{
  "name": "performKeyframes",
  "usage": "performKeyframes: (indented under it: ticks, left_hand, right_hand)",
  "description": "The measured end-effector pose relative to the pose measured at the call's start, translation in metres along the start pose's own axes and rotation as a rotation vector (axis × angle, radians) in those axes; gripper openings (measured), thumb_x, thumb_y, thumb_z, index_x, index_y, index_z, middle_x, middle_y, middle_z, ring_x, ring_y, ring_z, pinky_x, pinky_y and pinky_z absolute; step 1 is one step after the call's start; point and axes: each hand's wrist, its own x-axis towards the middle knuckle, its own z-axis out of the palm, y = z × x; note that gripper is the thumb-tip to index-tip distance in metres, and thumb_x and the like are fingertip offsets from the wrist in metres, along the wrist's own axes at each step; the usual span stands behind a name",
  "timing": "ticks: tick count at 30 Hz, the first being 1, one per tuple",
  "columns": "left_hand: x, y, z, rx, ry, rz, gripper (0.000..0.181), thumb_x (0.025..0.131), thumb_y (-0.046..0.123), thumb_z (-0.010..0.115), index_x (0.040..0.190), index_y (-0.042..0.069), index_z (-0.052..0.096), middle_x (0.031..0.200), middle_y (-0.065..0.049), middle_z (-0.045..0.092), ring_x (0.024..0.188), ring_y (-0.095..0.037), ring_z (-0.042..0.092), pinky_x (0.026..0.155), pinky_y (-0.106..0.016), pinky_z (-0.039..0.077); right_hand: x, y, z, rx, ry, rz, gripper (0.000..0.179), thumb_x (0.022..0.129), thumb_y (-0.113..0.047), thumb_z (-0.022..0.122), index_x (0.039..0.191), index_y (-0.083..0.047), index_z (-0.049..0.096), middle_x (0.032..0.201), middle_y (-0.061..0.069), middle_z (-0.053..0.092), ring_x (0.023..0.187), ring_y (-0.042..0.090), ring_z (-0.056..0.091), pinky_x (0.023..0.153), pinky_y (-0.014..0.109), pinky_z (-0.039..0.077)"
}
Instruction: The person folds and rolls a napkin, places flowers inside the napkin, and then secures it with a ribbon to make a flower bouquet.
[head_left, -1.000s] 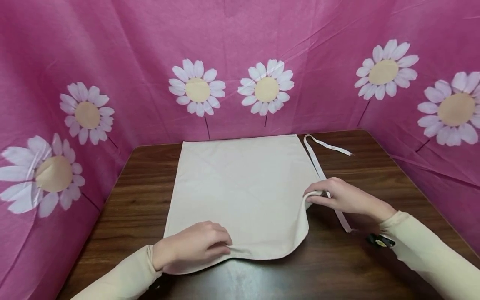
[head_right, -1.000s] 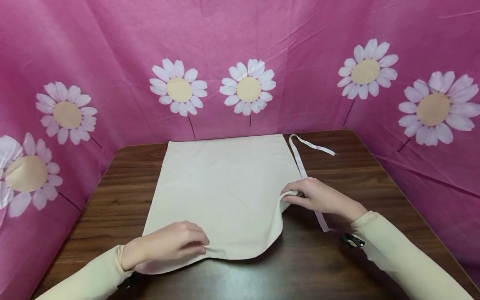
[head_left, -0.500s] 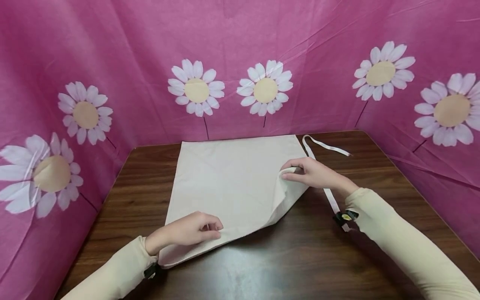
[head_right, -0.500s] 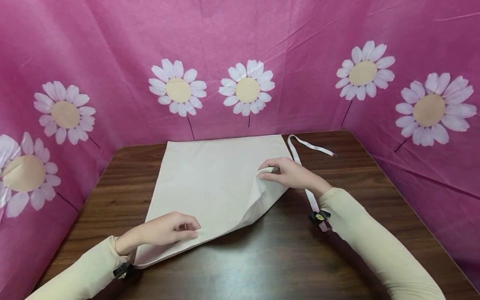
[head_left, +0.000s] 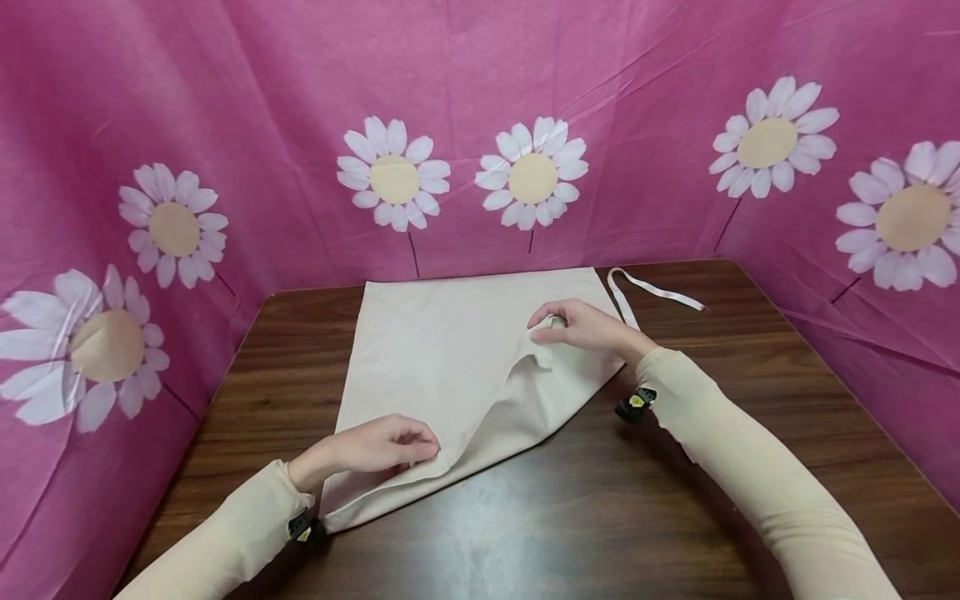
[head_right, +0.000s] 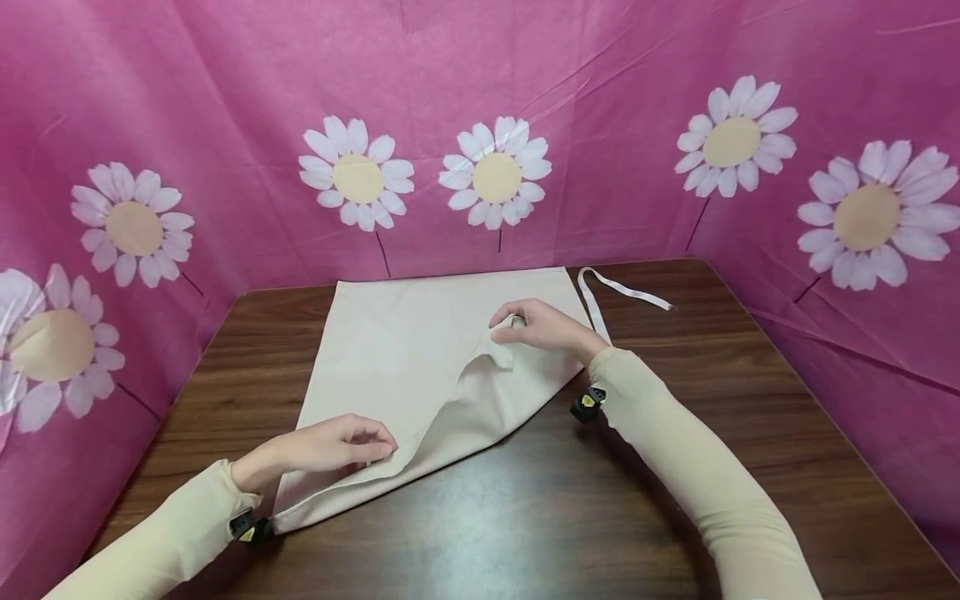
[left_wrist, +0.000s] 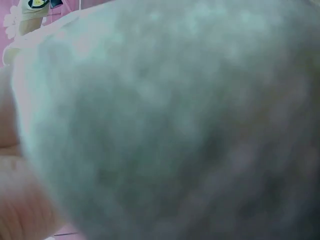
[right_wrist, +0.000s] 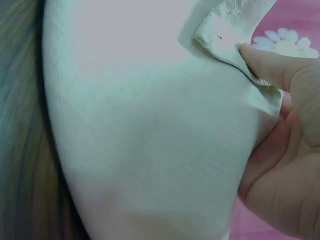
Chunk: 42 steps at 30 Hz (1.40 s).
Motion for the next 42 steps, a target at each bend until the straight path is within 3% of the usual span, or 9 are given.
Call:
performKeyframes:
  ticks: [5,9,13,20,27,30,33,36,42]
  left_hand:
    - [0.002,0.002,-0.002,-0.067,-0.010,-0.092,0.031,0.108,0.033,0.051,0.110,0.008,0.069,0.090,-0.004,0.067,0.073,-0.018,0.063,0.062,-0.030,0.053]
    - [0.001,0.004,-0.003,-0.049,-0.012,-0.076,0.032,0.101,0.032,0.063,0.117,0.005,0.067,0.095,-0.005,0.069,0.079,-0.019,0.066,0.069,-0.032,0.055]
    - [0.001,0.004,-0.002,-0.011,-0.012,-0.027,0.036,0.094,0.027,0.075,0.115,0.000,0.064,0.085,0.000,0.069,0.075,-0.011,0.061,0.070,-0.024,0.048]
    - [0.002,-0.002,-0.003,0.065,0.052,0.027,0.024,0.089,0.016,0.079,0.088,0.005,0.058,0.070,0.008,0.050,0.061,-0.004,0.043,0.058,-0.019,0.037]
    - [-0.001,-0.007,-0.004,0.004,0.067,-0.031,0.023,0.085,0.008,0.081,0.098,0.001,0.063,0.067,0.006,0.047,0.054,-0.005,0.040,0.052,-0.020,0.035]
    - [0.000,-0.004,-0.009,-0.005,0.072,-0.069,0.028,0.086,0.008,0.081,0.105,-0.002,0.064,0.068,0.003,0.057,0.054,-0.007,0.047,0.052,-0.021,0.040]
    - [0.008,0.004,-0.020,0.067,0.111,-0.046,0.036,0.085,0.009,0.081,0.113,-0.006,0.062,0.075,-0.002,0.067,0.063,-0.011,0.061,0.060,-0.024,0.049]
    - [0.021,0.017,-0.032,0.199,0.174,0.015,0.042,0.085,0.010,0.082,0.117,-0.007,0.062,0.089,-0.009,0.072,0.081,-0.019,0.070,0.076,-0.031,0.055]
    - [0.056,0.042,-0.041,0.424,0.235,0.073,0.045,0.085,0.011,0.080,0.124,-0.003,0.063,0.114,-0.019,0.068,0.102,-0.035,0.065,0.088,-0.043,0.053]
  right_hand:
    - [0.014,0.003,0.006,-0.016,0.024,0.061,0.023,0.094,-0.027,0.075,0.110,-0.011,0.073,0.097,0.005,0.066,0.098,0.021,0.050,0.089,0.036,0.038]
    - [0.024,0.006,0.010,-0.012,0.066,0.136,0.023,0.094,-0.025,0.073,0.110,-0.008,0.074,0.114,0.009,0.069,0.104,0.022,0.051,0.091,0.036,0.038]
    - [0.032,0.008,0.013,-0.018,0.109,0.187,0.025,0.093,-0.023,0.071,0.110,-0.005,0.074,0.111,0.012,0.069,0.098,0.022,0.051,0.087,0.034,0.038]
    - [0.039,0.014,0.020,-0.015,0.119,0.211,0.025,0.095,-0.024,0.070,0.109,-0.003,0.071,0.106,0.011,0.069,0.088,0.018,0.050,0.080,0.031,0.039]
    - [0.035,0.016,0.023,-0.018,0.085,0.228,0.025,0.101,-0.022,0.059,0.115,-0.003,0.069,0.121,0.016,0.065,0.101,0.024,0.052,0.089,0.036,0.040]
    - [0.035,0.016,0.024,-0.034,0.088,0.230,0.026,0.103,-0.020,0.055,0.116,-0.003,0.069,0.125,0.018,0.064,0.103,0.026,0.052,0.091,0.039,0.041]
    - [0.037,0.018,0.024,-0.050,0.095,0.235,0.027,0.103,-0.021,0.055,0.115,-0.003,0.070,0.124,0.017,0.065,0.103,0.026,0.053,0.093,0.040,0.041]
    - [0.040,0.019,0.024,-0.060,0.098,0.234,0.027,0.102,-0.022,0.057,0.114,-0.003,0.072,0.123,0.017,0.066,0.106,0.026,0.055,0.095,0.042,0.042]
    - [0.043,0.015,0.018,-0.037,0.072,0.231,0.030,0.103,-0.024,0.057,0.116,-0.001,0.072,0.123,0.017,0.068,0.115,0.028,0.057,0.102,0.043,0.041]
